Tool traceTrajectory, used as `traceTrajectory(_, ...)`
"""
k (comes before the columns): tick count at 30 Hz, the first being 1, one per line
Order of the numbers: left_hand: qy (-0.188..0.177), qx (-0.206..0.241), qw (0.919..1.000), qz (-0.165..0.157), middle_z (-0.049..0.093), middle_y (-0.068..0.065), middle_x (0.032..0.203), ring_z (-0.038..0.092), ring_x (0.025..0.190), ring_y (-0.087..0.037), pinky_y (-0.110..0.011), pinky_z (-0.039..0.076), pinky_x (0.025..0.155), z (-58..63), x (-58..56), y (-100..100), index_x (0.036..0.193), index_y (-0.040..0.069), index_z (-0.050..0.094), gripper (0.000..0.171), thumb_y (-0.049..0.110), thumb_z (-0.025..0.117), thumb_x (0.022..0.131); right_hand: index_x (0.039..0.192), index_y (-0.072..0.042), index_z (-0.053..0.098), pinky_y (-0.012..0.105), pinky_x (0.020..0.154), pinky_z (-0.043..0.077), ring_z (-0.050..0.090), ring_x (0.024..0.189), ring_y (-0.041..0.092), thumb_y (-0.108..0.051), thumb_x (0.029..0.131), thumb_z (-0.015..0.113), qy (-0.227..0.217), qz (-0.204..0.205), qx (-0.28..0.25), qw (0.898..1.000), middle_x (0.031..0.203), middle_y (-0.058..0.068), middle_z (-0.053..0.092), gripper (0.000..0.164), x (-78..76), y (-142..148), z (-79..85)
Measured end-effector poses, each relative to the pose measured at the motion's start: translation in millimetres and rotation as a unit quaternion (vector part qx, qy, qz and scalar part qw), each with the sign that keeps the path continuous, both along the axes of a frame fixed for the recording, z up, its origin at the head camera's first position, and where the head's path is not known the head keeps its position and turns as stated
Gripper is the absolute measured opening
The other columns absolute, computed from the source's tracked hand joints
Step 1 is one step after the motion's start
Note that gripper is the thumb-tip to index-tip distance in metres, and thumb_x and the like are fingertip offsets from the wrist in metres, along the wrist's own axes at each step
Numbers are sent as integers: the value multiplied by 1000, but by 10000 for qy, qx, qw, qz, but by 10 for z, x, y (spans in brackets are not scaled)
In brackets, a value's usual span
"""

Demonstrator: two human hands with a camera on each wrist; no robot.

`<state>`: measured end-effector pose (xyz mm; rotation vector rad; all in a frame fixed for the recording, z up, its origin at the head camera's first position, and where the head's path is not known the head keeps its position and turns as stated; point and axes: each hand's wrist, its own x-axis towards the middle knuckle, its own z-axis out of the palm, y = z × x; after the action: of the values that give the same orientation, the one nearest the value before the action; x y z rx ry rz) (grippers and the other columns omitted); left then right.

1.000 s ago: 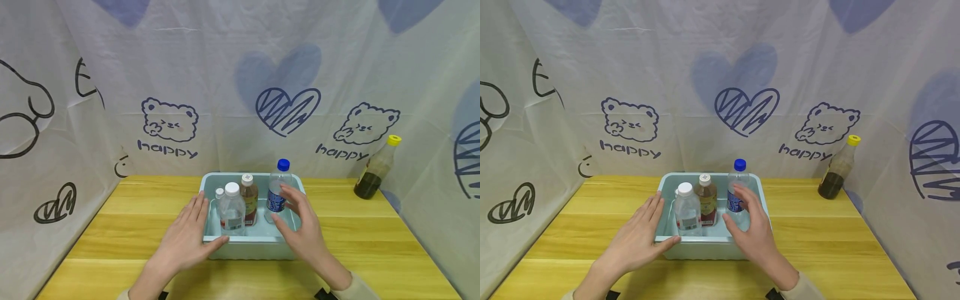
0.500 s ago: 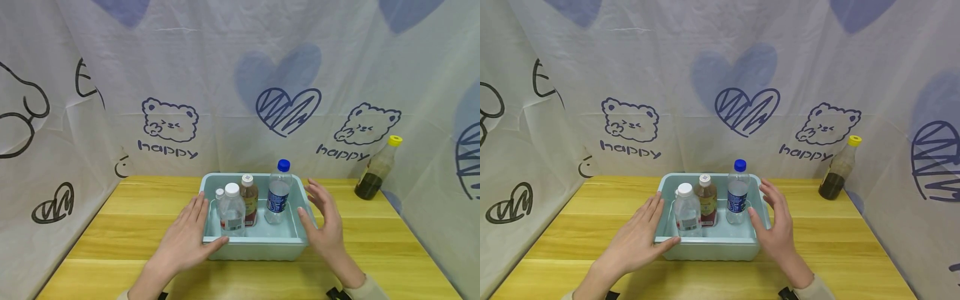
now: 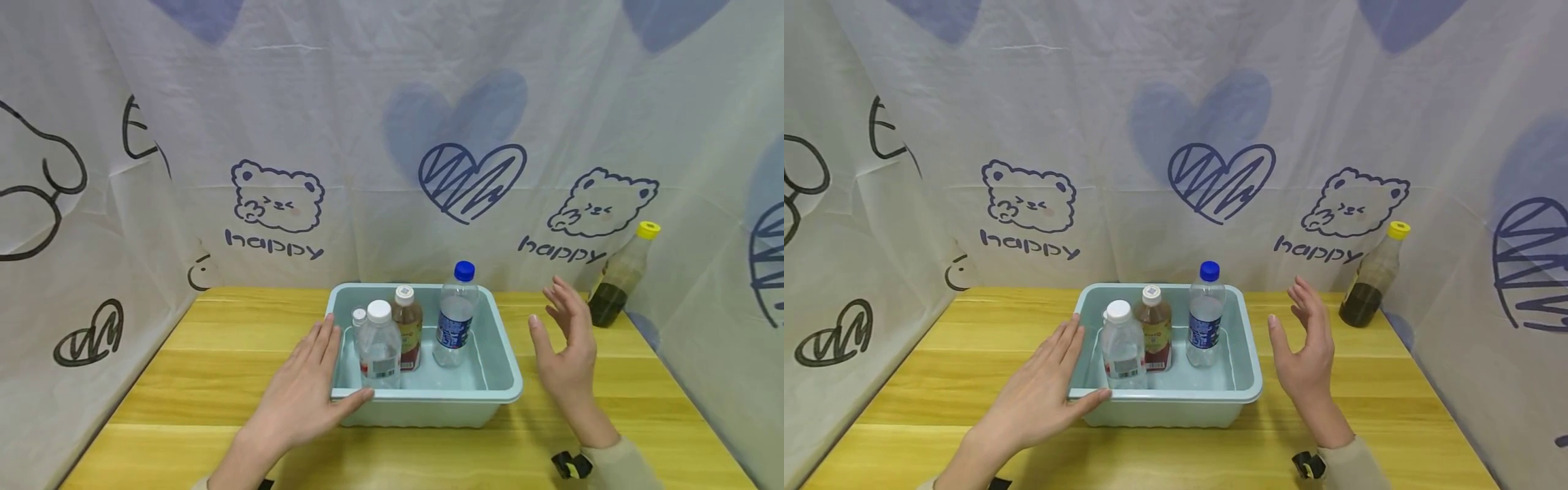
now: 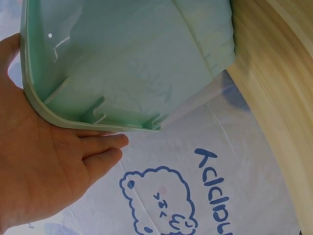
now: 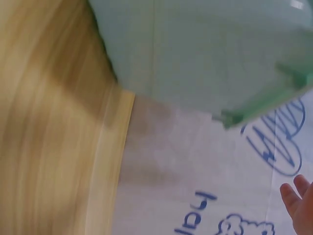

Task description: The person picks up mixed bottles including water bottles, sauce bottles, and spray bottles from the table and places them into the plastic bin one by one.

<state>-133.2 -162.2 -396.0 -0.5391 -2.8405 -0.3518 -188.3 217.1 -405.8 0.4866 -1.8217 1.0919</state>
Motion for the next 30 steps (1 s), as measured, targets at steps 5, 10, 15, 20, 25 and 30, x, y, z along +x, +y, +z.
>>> traceTrajectory(5,33,4,10000,24,17,-22,171,21,157,-39,-51,27,125,-9,-2,-6,160,-7,29,112,80,49,92,145,10,49,17,110,44,56,133,11,13,91,62,38,-382,-126,9992,150,29,48,56,-12,101,163)
traceTrajectory(10,-6,4,10000,48,15,-20,172,19,158,-37,-50,26,126,-6,-6,-7,161,-5,27,113,81,49,92,146,8,49,17,109,44,56,132,12,7,94,62,-18,-773,-368,9963,150,27,48,54,-58,235,272)
traceTrajectory(15,32,-14,10000,24,16,-21,171,20,157,-37,-50,27,125,-6,4,-5,160,-6,29,111,79,50,93,149,1,48,17,109,42,55,134,13,2,96,63,-219,-1241,-524,9906,155,15,48,55,-257,548,179)
traceTrajectory(20,51,15,10000,35,18,-21,171,21,157,-38,-50,28,125,-8,10,-6,160,-6,30,110,79,50,93,153,-4,45,21,113,40,50,137,16,-3,97,65,-367,-1601,-622,9845,158,9,44,59,-471,853,88)
traceTrajectory(25,92,-4,10000,36,18,-22,171,22,157,-38,-50,27,125,-14,11,-13,160,-7,30,111,80,50,93,154,-5,44,19,113,37,48,140,24,-12,96,69,-405,-1855,-752,9789,159,8,43,63,-612,1061,53)
traceTrajectory(30,61,-38,10000,49,16,-21,171,21,157,-38,-50,27,125,-24,-3,-14,161,-5,28,112,81,49,92,157,-15,40,26,116,35,43,142,20,-22,97,69,-735,-2037,-790,9731,160,1,39,67,-711,1247,73)
